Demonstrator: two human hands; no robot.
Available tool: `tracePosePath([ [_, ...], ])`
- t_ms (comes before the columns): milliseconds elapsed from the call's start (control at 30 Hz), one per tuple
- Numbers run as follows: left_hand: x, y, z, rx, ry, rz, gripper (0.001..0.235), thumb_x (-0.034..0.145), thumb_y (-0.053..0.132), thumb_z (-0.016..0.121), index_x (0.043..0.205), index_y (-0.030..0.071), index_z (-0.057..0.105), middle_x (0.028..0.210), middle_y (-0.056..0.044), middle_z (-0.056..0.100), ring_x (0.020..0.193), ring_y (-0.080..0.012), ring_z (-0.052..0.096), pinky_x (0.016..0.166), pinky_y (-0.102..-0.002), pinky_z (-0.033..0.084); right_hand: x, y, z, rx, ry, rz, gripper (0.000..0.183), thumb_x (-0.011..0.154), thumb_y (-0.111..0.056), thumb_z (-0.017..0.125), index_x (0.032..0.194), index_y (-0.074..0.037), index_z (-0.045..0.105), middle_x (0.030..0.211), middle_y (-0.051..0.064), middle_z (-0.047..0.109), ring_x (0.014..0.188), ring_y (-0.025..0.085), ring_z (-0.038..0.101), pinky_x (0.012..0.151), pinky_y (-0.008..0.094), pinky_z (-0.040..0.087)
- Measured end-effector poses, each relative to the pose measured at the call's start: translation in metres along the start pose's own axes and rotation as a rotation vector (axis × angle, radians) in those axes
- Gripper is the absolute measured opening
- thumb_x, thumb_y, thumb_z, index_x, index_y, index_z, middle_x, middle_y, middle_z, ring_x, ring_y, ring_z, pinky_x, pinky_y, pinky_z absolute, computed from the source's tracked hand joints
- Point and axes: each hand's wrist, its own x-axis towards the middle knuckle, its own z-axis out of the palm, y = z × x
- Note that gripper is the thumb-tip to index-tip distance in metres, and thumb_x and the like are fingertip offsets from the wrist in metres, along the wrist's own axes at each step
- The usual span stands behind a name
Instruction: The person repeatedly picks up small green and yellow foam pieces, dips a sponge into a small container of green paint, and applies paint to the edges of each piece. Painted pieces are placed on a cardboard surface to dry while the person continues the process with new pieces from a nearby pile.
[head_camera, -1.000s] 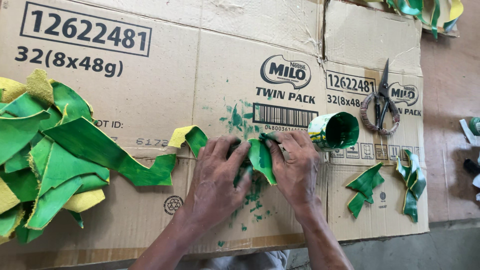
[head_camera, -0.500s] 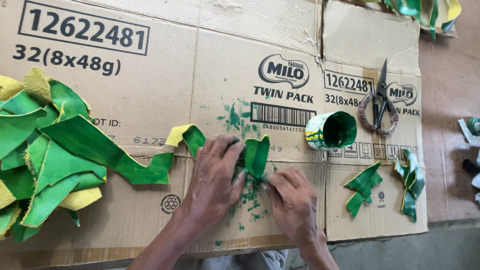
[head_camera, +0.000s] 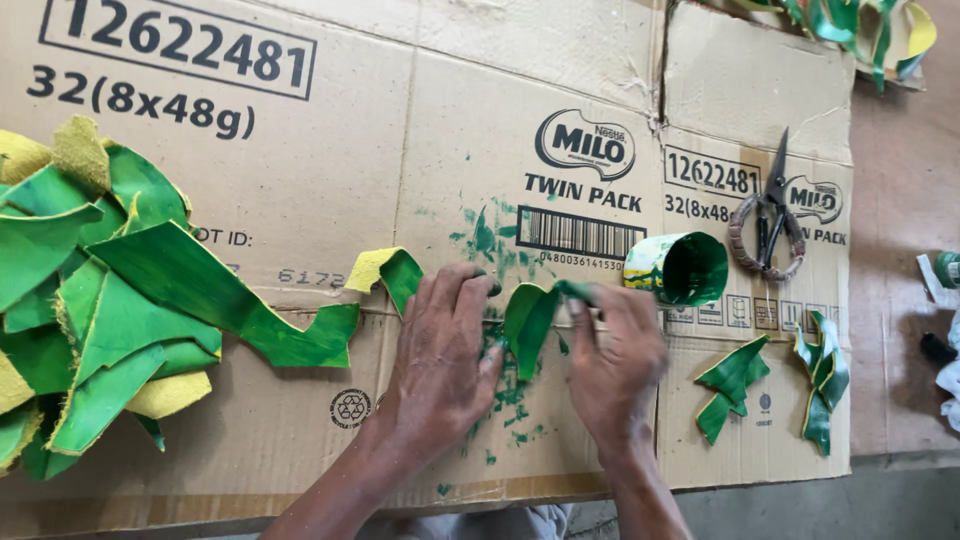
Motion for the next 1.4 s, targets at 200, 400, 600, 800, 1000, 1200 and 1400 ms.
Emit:
tracePosePath([
  [200,0.001,0.003,-0.005,-0.007,-0.054,0.004,0.057,0.070,0.002,0.079,0.123,0.004,0.057,0.126,-0.019,0.049,0.118,-0.0378,0.049,0.099,-0.050,0.039,0.006,-0.002,-0.014,0.020,-0.034,0.017,0.015,0.092,-0.004,0.077,0.107,-0.007,0.075,0.099,0.008,0.071,0.089,0.020,0.065,0.074,0.035,0.055],
  [400,-0.001,0.000,-0.006,-0.019,-0.012,0.062,0.057,0.072,0.001,0.076,0.124,-0.001,0.053,0.128,-0.020,0.049,0.120,-0.0397,0.048,0.101,-0.051,0.039,-0.008,-0.027,-0.014,0.030,-0.279,-0.086,0.019,0.083,-0.002,0.075,0.101,-0.006,0.074,0.094,0.011,0.069,0.087,0.026,0.065,0.073,0.039,0.054],
  [600,-0.001,0.001,-0.004,-0.039,-0.036,0.009,0.062,0.071,0.000,0.074,0.127,-0.002,0.049,0.129,-0.021,0.048,0.120,-0.0401,0.049,0.103,-0.051,0.039,0.013,-0.019,0.009,0.079,-0.198,-0.125,0.017,0.087,-0.002,0.076,0.102,-0.004,0.070,0.091,0.010,0.067,0.085,0.027,0.063,0.074,0.040,0.051],
  [800,-0.003,-0.004,-0.008,-0.089,-0.008,0.083,0.065,0.067,-0.002,0.072,0.126,-0.007,0.046,0.129,-0.025,0.045,0.123,-0.0448,0.046,0.105,-0.053,0.037,0.002,-0.025,-0.003,0.115,-0.258,-0.168,0.019,0.083,0.000,0.074,0.101,-0.004,0.070,0.093,0.009,0.068,0.085,0.026,0.063,0.074,0.039,0.052],
  [1000,-0.004,-0.004,-0.003,-0.047,-0.025,0.025,0.059,0.069,-0.007,0.066,0.125,-0.004,0.048,0.130,-0.022,0.048,0.125,-0.0420,0.048,0.108,-0.051,0.038,0.024,-0.017,0.017,0.130,-0.182,-0.161,0.016,0.088,-0.001,0.076,0.102,-0.004,0.070,0.094,0.009,0.068,0.086,0.026,0.063,0.075,0.039,0.052],
  [1200,-0.004,-0.006,-0.004,-0.049,-0.026,0.050,0.058,0.071,-0.009,0.063,0.127,-0.003,0.052,0.130,-0.021,0.051,0.124,-0.0398,0.049,0.108,-0.049,0.039,-0.003,-0.025,-0.005,0.214,-0.275,-0.235,0.024,0.082,0.004,0.073,0.105,-0.004,0.071,0.094,0.009,0.067,0.085,0.026,0.063,0.073,0.038,0.053],
  [1400,-0.003,-0.002,-0.011,0.014,-0.125,0.083,0.061,0.074,-0.007,0.063,0.134,0.002,0.056,0.135,-0.016,0.054,0.129,-0.0357,0.049,0.108,-0.046,0.039,-0.022,-0.016,-0.027,0.281,-0.363,-0.270,0.034,0.074,0.009,0.071,0.105,-0.003,0.070,0.096,0.010,0.066,0.085,0.029,0.062,0.073,0.038,0.053],
])
